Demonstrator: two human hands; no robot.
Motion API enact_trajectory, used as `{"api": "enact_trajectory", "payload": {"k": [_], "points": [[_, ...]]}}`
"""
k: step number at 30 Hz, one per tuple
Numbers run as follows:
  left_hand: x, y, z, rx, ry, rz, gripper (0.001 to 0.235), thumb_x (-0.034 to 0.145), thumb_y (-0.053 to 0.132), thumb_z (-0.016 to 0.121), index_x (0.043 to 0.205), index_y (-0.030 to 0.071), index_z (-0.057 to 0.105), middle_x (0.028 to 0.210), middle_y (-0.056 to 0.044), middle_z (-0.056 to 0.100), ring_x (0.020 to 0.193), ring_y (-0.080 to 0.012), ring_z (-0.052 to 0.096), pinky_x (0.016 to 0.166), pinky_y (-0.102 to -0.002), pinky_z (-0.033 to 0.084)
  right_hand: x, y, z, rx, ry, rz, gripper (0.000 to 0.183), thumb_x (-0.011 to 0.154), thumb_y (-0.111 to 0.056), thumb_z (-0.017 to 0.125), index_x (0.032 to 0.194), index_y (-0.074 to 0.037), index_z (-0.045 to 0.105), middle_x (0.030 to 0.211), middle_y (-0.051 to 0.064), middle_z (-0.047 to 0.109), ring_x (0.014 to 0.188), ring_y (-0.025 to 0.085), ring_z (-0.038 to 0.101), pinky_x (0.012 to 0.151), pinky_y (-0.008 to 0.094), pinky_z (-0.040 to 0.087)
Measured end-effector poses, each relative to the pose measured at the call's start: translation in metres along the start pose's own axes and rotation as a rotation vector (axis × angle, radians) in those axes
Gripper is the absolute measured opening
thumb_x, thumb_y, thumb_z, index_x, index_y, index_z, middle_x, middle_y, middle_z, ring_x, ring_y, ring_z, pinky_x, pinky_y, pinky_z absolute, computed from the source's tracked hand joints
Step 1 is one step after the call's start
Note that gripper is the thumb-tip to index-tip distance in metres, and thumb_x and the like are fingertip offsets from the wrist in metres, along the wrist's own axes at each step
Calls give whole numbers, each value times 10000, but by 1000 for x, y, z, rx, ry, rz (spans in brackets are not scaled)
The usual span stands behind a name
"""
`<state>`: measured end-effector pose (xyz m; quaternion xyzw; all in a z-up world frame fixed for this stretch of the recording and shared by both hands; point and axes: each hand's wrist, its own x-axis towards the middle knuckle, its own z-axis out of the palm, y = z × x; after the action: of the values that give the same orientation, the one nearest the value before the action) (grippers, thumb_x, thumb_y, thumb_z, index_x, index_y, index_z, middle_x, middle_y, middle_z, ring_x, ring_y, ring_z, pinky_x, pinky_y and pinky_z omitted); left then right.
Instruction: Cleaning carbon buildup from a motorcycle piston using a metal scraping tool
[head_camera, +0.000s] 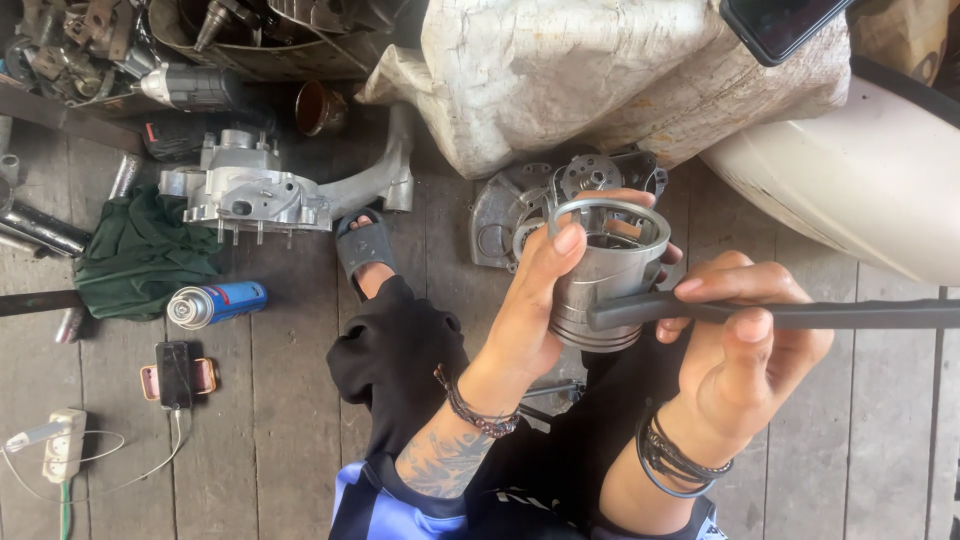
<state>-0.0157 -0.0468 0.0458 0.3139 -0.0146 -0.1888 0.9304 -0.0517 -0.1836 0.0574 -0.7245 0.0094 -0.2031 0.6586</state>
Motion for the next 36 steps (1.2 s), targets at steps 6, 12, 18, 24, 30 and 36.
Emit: {"api": "enact_trajectory", "payload": {"k": [6, 12, 18, 24, 30, 36], "points": [[0, -1, -2, -29, 6, 32, 650, 952, 523, 600, 1290, -33, 587, 1039, -225, 705, 954, -279, 707, 870, -394, 597, -1, -1, -2, 18, -41, -5, 587, 1015, -578, 571, 862, -11, 583, 566, 97, 476, 465, 187, 506, 610, 301, 519], [1, -3, -1, -29, 0, 70, 619, 993, 503, 580, 1328, -17, 565, 1077, -183, 716, 1070, -289, 698, 949, -415, 590, -5, 5, -10, -34, 59, -16, 565, 1036, -562, 568, 861, -26, 592, 738, 48, 553, 502, 205, 532, 509, 265, 423], [1, -1, -1, 21, 12, 71, 578, 991, 506, 556, 1180, -34, 641, 1119, -209, 699, 999, -291, 714, 921, -400, 601, -4, 6, -9, -28, 45, -26, 562, 1035, -545, 559, 866, -10, 590, 661, 71, 504, 483, 209, 517, 486, 264, 408], [2, -3, -3, -6, 1, 30, 642, 969, 528, 584, 1304, -20, 578, 1056, -206, 715, 971, -282, 714, 922, -378, 582, -7, 9, -13, -42, 81, -43, 597, 1019, -602, 590, 890, -19, 577, 819, 78, 564, 514, 202, 516, 471, 265, 413], [0, 1, -2, 11, 16, 41, 630, 965, 524, 582, 1235, -44, 609, 1084, -212, 703, 887, -284, 723, 881, -372, 590, -7, 9, -10, -36, 69, -45, 537, 1030, -551, 588, 878, -36, 573, 841, 76, 588, 494, 209, 524, 477, 268, 408], [0, 2, 0, 62, 26, 33, 649, 957, 537, 569, 1313, -6, 571, 1060, -176, 718, 965, -277, 719, 904, -377, 587, -6, 4, -5, -68, 116, -28, 596, 1025, -613, 577, 880, -35, 558, 823, 63, 541, 512, 199, 502, 460, 260, 400]]}}
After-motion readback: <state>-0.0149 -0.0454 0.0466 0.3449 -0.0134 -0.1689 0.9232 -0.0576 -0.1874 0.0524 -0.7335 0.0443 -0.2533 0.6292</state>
